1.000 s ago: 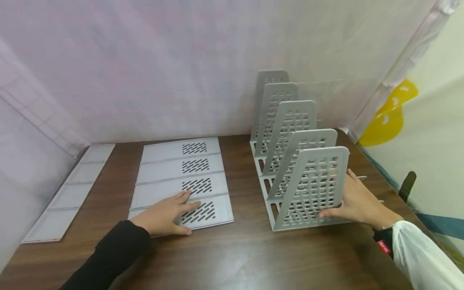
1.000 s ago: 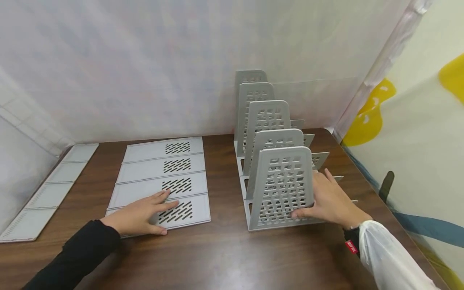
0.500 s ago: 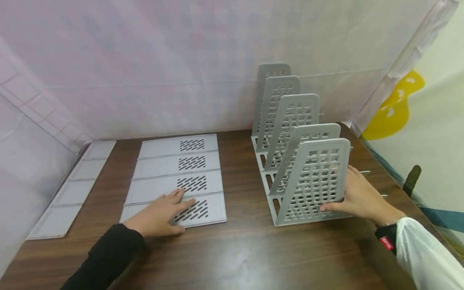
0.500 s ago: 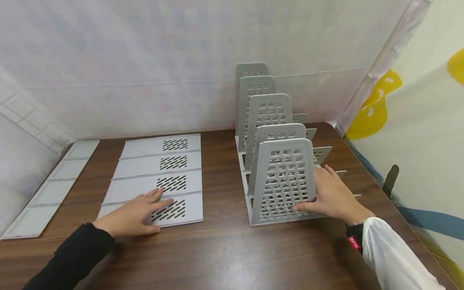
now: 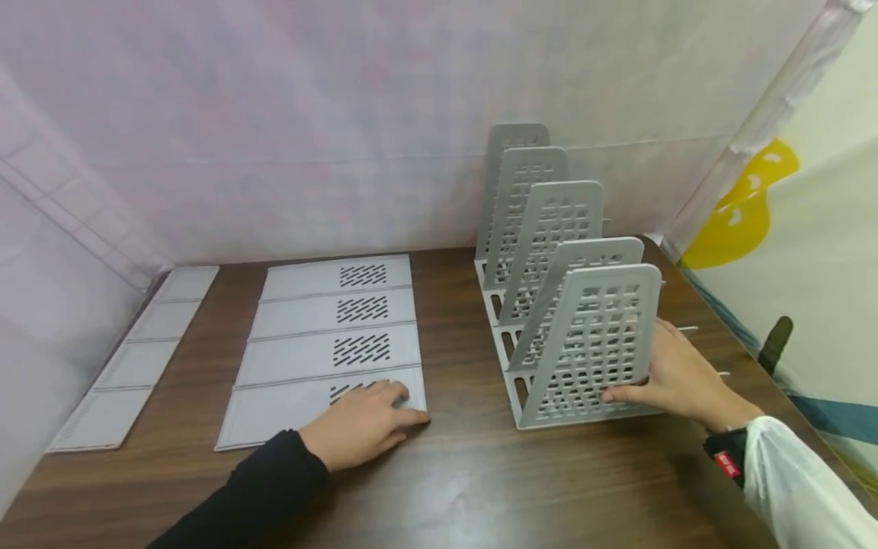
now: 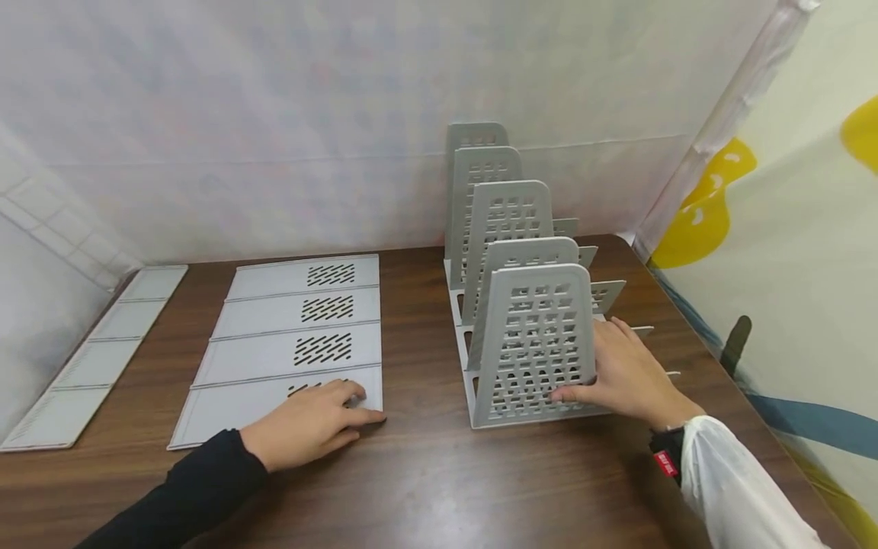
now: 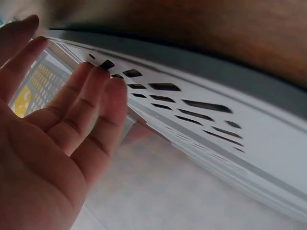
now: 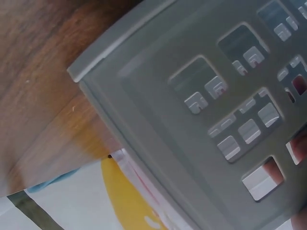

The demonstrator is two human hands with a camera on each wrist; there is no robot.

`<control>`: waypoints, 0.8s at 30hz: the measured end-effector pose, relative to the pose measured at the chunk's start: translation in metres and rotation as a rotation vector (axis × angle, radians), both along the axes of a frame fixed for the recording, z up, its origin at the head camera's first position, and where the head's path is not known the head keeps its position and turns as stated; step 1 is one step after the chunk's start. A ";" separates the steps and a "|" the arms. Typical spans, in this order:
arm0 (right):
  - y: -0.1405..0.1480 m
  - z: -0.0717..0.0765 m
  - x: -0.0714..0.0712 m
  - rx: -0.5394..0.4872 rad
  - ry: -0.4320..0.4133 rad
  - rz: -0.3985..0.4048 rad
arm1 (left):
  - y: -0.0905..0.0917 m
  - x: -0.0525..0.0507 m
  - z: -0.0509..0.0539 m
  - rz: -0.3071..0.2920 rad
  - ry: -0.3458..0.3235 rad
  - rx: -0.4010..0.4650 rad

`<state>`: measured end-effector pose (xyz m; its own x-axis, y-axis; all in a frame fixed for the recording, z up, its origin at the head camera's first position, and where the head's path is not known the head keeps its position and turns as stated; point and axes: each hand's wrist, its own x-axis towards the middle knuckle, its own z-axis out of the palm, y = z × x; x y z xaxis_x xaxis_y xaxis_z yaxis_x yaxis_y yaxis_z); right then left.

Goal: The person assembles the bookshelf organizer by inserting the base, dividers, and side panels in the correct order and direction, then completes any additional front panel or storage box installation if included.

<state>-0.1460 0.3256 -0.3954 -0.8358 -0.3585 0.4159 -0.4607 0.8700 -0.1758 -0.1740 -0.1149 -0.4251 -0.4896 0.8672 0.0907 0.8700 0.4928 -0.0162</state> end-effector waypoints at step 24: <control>-0.060 -0.017 0.033 -0.517 0.250 0.086 | -0.024 -0.007 0.001 0.277 -0.263 0.013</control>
<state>-0.1131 0.2655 -0.4121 -0.6662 -0.1184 0.7364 -0.6084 0.6574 -0.4447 -0.1805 -0.1385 -0.4240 -0.7133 0.6984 -0.0593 0.6773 0.7086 0.1978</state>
